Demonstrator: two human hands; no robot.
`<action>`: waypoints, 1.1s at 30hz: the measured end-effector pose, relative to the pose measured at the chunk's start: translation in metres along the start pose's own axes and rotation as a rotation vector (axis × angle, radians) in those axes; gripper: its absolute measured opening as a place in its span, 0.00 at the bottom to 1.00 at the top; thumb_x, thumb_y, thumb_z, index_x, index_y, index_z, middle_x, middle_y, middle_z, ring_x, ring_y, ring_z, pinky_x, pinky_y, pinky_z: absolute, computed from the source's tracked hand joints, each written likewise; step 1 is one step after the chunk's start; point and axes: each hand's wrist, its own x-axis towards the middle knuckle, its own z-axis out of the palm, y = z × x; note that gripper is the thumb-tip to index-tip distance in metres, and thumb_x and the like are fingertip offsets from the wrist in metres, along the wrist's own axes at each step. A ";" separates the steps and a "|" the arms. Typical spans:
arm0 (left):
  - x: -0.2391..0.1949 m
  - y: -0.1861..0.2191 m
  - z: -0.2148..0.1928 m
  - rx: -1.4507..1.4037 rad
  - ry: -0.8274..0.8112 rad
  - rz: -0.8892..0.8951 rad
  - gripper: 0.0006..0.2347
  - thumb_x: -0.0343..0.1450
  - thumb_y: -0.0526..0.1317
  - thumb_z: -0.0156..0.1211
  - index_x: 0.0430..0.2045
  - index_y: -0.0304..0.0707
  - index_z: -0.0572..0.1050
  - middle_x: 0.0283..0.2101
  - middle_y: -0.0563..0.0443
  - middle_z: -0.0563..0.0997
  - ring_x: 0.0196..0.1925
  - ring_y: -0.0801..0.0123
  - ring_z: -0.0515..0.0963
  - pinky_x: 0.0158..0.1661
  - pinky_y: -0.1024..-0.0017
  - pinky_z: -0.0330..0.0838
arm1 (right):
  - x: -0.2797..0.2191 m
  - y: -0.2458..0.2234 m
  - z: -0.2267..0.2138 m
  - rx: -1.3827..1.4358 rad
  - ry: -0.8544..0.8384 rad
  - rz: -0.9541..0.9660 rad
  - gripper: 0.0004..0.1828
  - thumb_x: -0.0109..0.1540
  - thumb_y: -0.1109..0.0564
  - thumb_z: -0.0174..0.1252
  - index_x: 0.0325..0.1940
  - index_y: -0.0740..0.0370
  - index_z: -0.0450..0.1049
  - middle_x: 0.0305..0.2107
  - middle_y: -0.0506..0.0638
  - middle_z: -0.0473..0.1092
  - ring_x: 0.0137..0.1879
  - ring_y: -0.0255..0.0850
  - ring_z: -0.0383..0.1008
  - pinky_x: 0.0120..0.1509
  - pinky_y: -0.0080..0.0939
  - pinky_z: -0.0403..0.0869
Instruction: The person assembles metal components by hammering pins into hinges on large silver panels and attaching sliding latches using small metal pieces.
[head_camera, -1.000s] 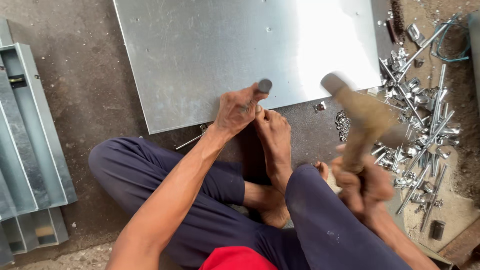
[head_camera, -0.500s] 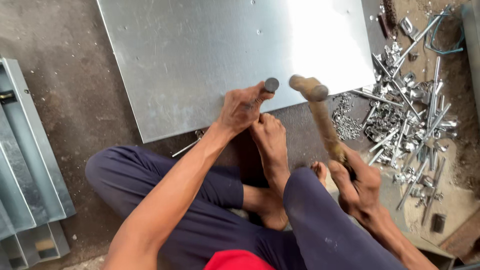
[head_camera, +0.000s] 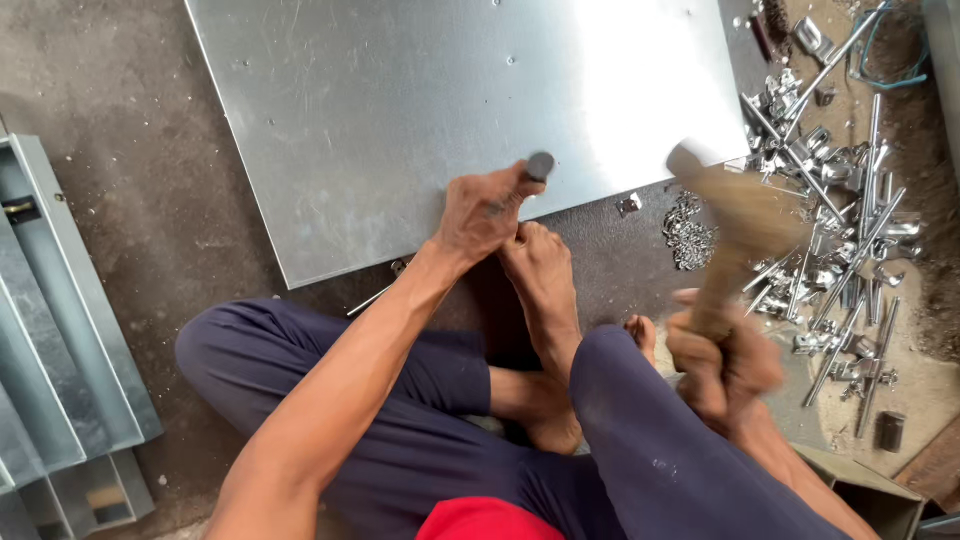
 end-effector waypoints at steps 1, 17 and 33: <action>0.000 0.002 -0.003 0.120 -0.073 -0.002 0.05 0.76 0.38 0.63 0.40 0.37 0.77 0.25 0.48 0.81 0.23 0.69 0.78 0.24 0.69 0.72 | 0.004 -0.002 0.001 -0.039 -0.154 0.089 0.19 0.67 0.55 0.52 0.60 0.67 0.72 0.21 0.49 0.74 0.23 0.34 0.72 0.26 0.34 0.69; -0.011 0.005 -0.037 0.234 -0.058 0.183 0.15 0.65 0.28 0.63 0.46 0.33 0.75 0.32 0.46 0.82 0.31 0.61 0.83 0.34 0.70 0.80 | 0.006 0.016 0.011 -0.091 -0.168 -0.338 0.20 0.68 0.55 0.56 0.61 0.68 0.70 0.30 0.51 0.75 0.33 0.34 0.76 0.38 0.35 0.74; 0.044 -0.029 0.029 0.095 -0.148 0.078 0.07 0.76 0.40 0.58 0.42 0.35 0.76 0.30 0.52 0.85 0.20 0.73 0.79 0.18 0.76 0.72 | 0.031 0.011 0.002 -0.103 -0.058 0.083 0.14 0.71 0.51 0.47 0.50 0.63 0.72 0.18 0.44 0.62 0.20 0.32 0.60 0.20 0.34 0.62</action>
